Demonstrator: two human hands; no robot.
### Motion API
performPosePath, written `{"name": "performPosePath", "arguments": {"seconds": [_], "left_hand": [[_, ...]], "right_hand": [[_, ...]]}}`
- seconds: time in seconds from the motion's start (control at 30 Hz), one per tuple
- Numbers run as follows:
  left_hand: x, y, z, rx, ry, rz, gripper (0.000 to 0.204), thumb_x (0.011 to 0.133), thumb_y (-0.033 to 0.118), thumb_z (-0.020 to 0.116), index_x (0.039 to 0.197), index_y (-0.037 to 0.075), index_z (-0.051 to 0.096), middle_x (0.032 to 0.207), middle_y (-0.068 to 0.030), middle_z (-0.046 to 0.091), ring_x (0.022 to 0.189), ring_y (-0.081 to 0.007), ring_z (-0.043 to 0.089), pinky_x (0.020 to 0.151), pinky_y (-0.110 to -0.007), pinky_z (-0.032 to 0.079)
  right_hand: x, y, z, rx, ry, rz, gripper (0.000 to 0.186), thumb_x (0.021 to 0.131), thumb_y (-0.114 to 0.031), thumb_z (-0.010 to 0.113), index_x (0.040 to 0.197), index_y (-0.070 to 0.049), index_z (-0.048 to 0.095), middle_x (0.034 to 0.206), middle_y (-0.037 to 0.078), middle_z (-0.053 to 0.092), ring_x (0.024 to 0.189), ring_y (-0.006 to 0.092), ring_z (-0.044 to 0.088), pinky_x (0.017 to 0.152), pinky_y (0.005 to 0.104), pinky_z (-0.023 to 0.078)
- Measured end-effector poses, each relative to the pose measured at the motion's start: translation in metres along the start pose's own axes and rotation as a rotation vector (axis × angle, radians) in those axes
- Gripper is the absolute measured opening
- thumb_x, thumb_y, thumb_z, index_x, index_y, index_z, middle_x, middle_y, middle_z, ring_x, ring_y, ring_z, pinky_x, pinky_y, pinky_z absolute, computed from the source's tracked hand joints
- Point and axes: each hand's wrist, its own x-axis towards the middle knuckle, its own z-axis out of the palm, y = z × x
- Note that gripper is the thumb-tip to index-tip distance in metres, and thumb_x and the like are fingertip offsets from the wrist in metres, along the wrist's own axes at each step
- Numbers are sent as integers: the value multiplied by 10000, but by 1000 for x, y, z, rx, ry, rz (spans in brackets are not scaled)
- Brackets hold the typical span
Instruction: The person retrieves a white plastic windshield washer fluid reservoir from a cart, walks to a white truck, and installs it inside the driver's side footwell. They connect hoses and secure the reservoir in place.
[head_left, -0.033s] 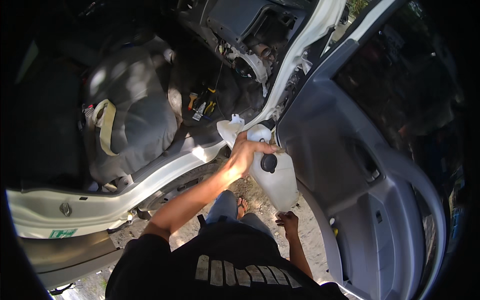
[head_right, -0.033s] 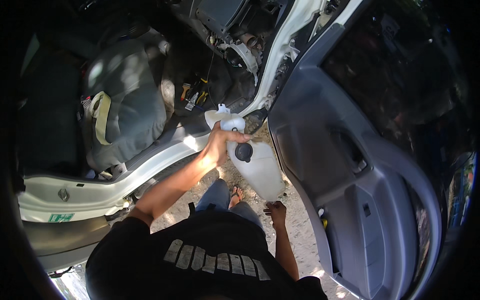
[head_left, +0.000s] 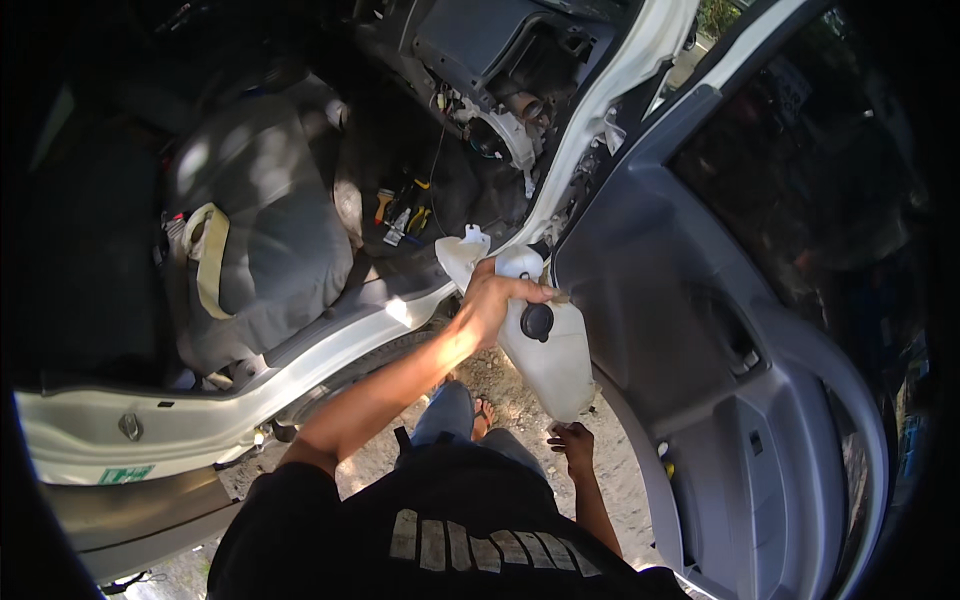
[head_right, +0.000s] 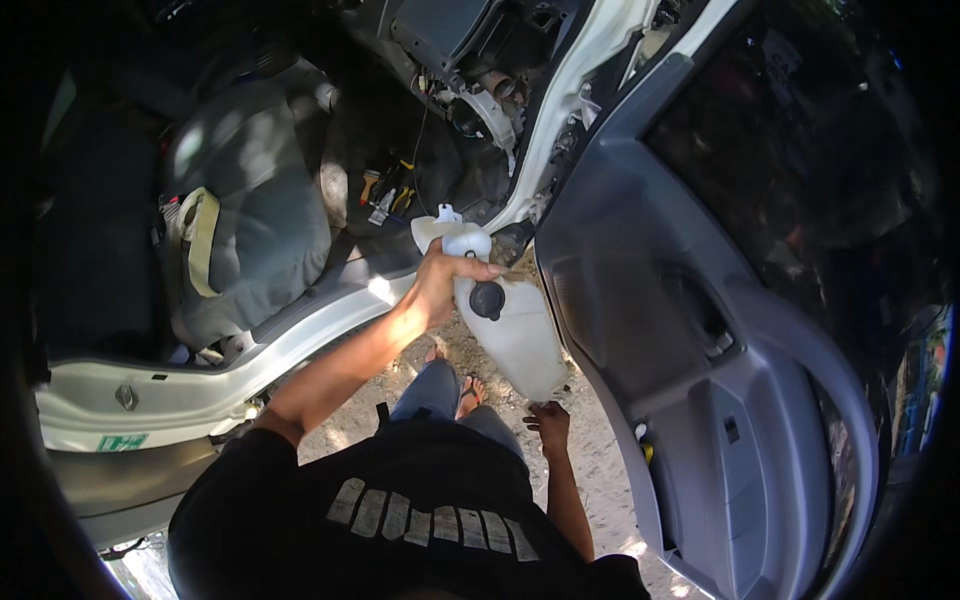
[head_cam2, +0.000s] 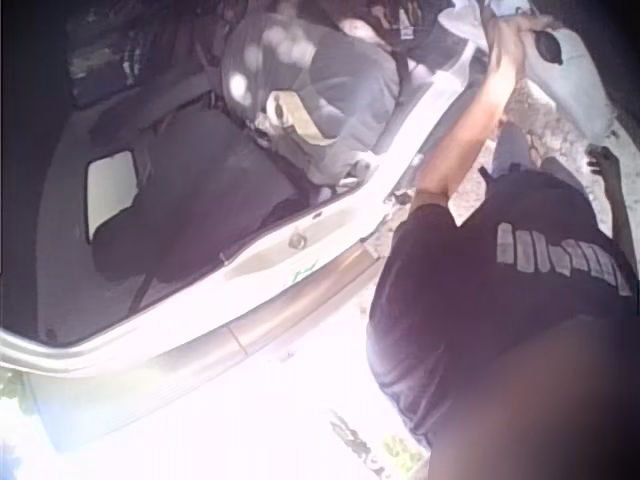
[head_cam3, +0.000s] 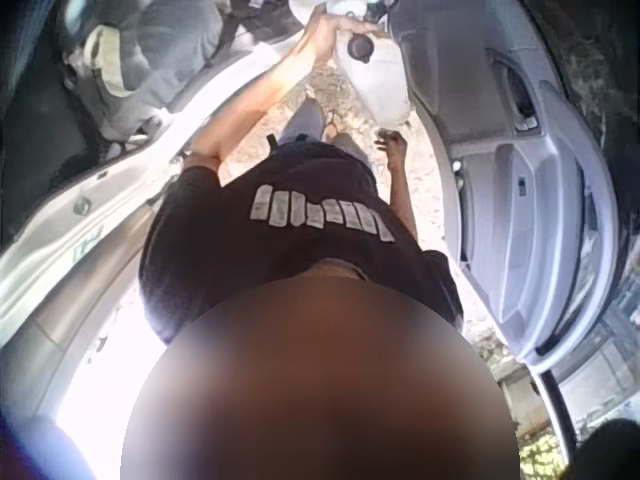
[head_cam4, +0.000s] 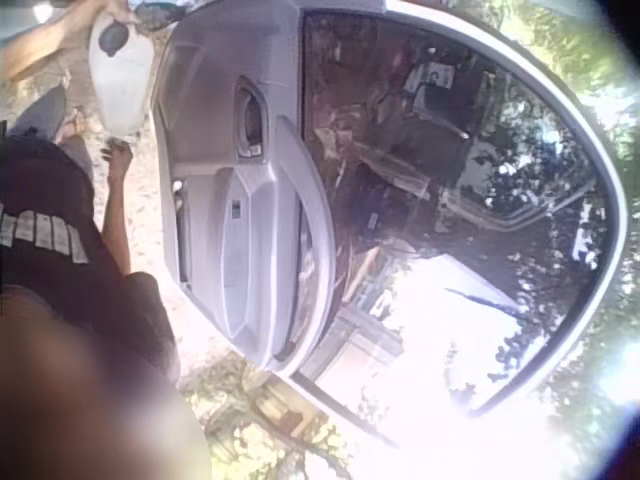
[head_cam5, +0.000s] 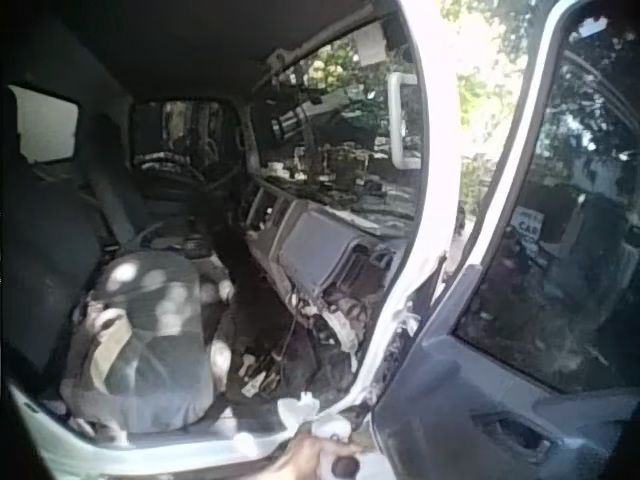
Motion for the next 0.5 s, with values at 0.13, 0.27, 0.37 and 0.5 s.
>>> {"name": "performPosePath", "arguments": {"seconds": [0.13,0.27,0.37,0.5], "left_hand": [[76,26,-14,96,-61,48,295,749,0,756,1032,-36,683,909,-128,711,850,-251,724,878,-354,578],[145,50,-43,125,-203,-28,307,714,26,747,1011,-19,684,921,-113,708,903,-245,709,862,-338,533],[186,60,-61,167,-176,-15,339,689,51,750,1014,-15,676,906,-111,718,914,-236,706,899,-323,508],[232,62,-87,237,-179,-12,350,674,67,747,1003,-16,660,913,-111,727,910,-212,694,908,-300,497]], "right_hand": [[36,-37,43,-78,38,28,308,972,-196,713,1193,11,662,1029,120,755,855,255,783,680,337,589],[70,-65,86,-97,148,-54,481,934,-214,749,1329,28,618,1083,132,742,913,236,765,694,338,589],[90,-94,122,-196,306,-121,571,895,-191,770,1380,42,580,1202,159,716,972,243,740,739,356,597],[106,-155,164,-326,451,-292,659,846,-157,793,1418,49,538,1312,209,668,1106,310,708,930,391,571]]}}
